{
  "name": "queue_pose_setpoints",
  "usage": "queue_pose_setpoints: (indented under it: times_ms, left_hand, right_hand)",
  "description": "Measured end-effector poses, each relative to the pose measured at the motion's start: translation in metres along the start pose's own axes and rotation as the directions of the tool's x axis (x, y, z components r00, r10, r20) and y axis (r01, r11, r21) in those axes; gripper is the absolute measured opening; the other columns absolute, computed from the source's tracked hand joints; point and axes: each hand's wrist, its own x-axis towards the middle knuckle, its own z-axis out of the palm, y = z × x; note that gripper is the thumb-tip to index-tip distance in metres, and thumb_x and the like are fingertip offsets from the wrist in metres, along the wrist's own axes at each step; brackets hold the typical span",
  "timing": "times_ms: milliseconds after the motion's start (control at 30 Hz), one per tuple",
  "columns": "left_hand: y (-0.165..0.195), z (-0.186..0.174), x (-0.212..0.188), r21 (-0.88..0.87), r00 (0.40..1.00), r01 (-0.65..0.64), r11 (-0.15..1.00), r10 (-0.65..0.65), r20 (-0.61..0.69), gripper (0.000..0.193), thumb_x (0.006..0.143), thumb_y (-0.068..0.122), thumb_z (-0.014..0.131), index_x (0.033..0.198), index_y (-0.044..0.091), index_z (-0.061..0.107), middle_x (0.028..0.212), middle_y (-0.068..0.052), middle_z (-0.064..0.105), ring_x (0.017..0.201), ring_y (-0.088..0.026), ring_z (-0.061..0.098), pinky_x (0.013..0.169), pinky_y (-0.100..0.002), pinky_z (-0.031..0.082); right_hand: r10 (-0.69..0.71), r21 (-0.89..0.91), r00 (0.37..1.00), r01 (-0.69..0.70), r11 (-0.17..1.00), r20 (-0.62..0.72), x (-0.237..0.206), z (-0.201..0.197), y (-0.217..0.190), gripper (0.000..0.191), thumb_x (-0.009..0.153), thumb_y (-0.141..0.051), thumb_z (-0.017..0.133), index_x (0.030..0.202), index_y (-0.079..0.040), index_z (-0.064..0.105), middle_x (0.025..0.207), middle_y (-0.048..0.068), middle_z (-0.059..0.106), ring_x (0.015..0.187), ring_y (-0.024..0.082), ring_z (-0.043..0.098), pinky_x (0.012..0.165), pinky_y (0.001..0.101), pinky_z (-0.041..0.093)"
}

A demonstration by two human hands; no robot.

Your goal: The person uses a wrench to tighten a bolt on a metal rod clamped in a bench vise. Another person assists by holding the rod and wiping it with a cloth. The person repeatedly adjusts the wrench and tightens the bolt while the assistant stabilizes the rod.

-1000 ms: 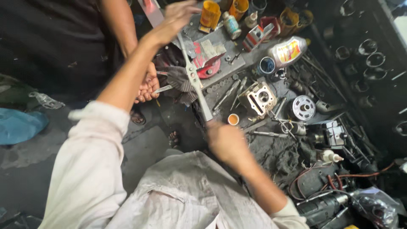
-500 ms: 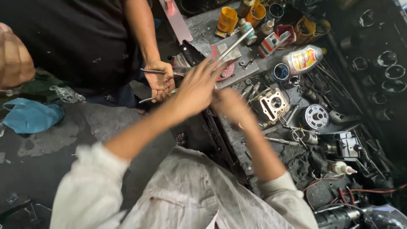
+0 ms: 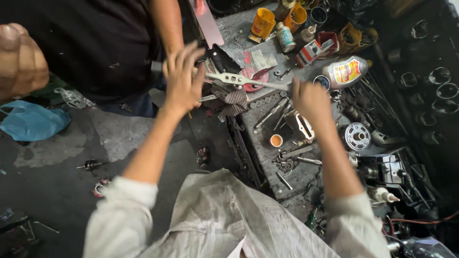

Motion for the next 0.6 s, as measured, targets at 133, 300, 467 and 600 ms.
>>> queue_pose_setpoints:
  times_ms: [133,300,467,600]
  left_hand:
    - [-0.033,0.053,0.115,-0.460,0.986,-0.150,0.875,0.166,-0.006,0.042,0.115,0.035,0.041,0.136,0.004,0.062,0.140,-0.010,0.064,0.134,-0.025,0.055,0.115,-0.041,0.038]
    - [0.035,0.142,0.189,-0.924,0.896,-0.017,0.381,0.417,0.155,0.043,0.113,0.035,0.045,0.129,0.002,0.067,0.128,-0.009,0.073,0.127,-0.021,0.066,0.117,-0.036,0.045]
    - [0.109,0.178,0.174,-0.907,0.696,-0.023,0.421,0.658,0.288,0.043,0.103,0.021,0.059,0.143,0.005,0.054,0.140,-0.014,0.064,0.136,-0.029,0.057,0.119,-0.044,0.042]
    - [0.108,0.110,0.110,-0.431,0.766,-0.436,0.790,0.577,0.282,0.060,0.098,0.013,0.063,0.153,0.003,0.042,0.160,-0.027,0.035,0.150,-0.043,0.029,0.123,-0.051,0.027]
  right_hand:
    - [0.249,0.141,0.772,-0.399,0.906,0.585,-0.087,-0.012,-0.043,0.076,0.109,-0.053,0.030,0.078,0.004,0.069,0.079,0.032,0.070,0.080,0.046,0.070,0.079,0.0564,0.053]
    - [-0.351,0.562,0.826,0.050,0.826,0.441,-0.102,0.004,-0.163,0.040,0.100,-0.022,0.042,0.125,-0.005,0.068,0.090,0.030,0.070,0.085,0.044,0.070,0.080,0.0523,0.053]
    - [-0.303,0.686,0.877,-0.042,0.726,0.374,-0.068,0.045,-0.242,0.044,0.106,-0.037,0.046,0.103,-0.001,0.071,0.085,0.024,0.074,0.084,0.039,0.075,0.081,0.0485,0.056]
    - [-0.478,0.611,0.701,0.075,0.788,0.529,-0.052,0.025,-0.174,0.049,0.096,-0.052,0.052,0.108,-0.009,0.072,0.085,0.012,0.079,0.080,0.030,0.076,0.076,0.0446,0.056]
